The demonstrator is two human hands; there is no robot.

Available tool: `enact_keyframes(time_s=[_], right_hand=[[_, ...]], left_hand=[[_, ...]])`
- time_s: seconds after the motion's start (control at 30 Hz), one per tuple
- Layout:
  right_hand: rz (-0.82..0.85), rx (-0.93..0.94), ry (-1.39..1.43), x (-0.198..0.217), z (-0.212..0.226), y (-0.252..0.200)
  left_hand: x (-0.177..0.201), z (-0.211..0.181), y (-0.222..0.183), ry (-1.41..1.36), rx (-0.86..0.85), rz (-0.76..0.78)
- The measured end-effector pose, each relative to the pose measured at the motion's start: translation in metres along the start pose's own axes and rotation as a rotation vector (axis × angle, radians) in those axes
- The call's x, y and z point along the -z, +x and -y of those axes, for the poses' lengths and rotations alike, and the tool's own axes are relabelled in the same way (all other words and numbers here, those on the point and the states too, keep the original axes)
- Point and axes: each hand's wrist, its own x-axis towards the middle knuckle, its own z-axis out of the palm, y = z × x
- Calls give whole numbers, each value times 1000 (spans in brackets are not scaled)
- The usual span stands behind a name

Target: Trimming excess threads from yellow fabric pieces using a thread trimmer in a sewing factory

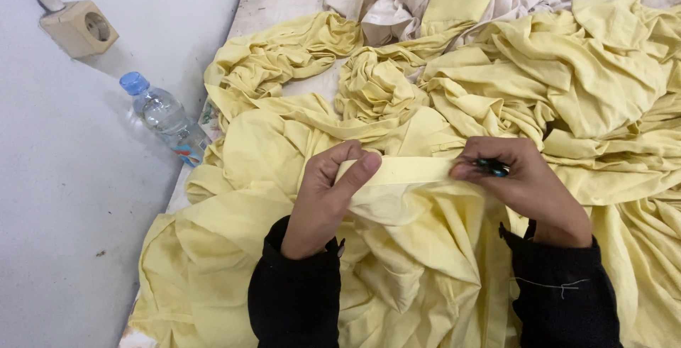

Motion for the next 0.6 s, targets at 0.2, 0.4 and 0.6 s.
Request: enact_keyframes(time_s=[0.2, 0.4, 0.6], right_hand=[[11, -20, 178, 9, -15, -12], [73, -36, 260, 8, -21, -22], [68, -150, 216, -7, -7, -14]], left_hand=[[2, -3, -4, -38, 29, 27], [-3, -29, -9, 549, -183, 38], [-20, 1, -2, 327, -148, 311]])
